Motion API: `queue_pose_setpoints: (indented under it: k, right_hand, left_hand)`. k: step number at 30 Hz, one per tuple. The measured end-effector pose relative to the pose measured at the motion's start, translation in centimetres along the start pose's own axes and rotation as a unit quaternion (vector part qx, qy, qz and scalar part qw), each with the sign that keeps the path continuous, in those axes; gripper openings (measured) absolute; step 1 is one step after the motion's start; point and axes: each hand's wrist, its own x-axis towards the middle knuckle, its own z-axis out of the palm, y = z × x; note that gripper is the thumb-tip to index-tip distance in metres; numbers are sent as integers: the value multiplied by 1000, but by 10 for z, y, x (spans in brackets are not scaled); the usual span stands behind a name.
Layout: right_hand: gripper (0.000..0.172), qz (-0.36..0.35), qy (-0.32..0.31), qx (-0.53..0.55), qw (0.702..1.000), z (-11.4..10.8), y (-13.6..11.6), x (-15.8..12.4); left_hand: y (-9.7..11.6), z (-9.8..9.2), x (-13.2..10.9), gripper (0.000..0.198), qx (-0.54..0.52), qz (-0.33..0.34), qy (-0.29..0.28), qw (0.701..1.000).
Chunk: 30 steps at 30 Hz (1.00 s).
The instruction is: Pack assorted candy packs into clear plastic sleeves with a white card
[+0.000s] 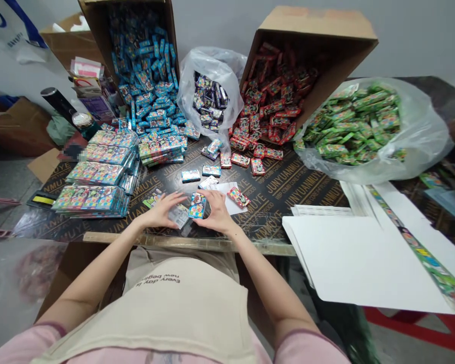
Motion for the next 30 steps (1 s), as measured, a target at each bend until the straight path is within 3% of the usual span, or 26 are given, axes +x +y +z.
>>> queue_pose_setpoints:
  k: [3, 5, 7, 11, 14, 23, 30]
  right_hand:
    - [79, 15, 16, -18, 1000, -3, 12, -9]
    - [84, 14, 23, -39, 999, -5, 17, -14]
    - [85, 8, 37, -70, 997, -5, 18, -18]
    - [84, -10, 47, -131, 990, -4, 10, -20]
    - [82, -32, 3, -132, 991, -1, 4, -18]
    - [75, -36, -43, -25, 998, 0, 3, -6]
    - [68, -20, -6, 1, 1000, -2, 2, -1]
  left_hand:
    - [-12, -3, 0, 92, 209, 27, -75, 975]
    - [-14, -1, 1, 91, 267, 37, -57, 961]
    - [-10, 1, 1, 94, 289, 36, -3, 957]
    - [2, 2, 1, 90, 270, 45, 62, 960]
    - [8, 1, 0, 86, 247, 52, 75, 965]
    - [5, 1, -3, 89, 176, 21, 68, 982]
    - [11, -5, -3, 89, 141, 3, 69, 988]
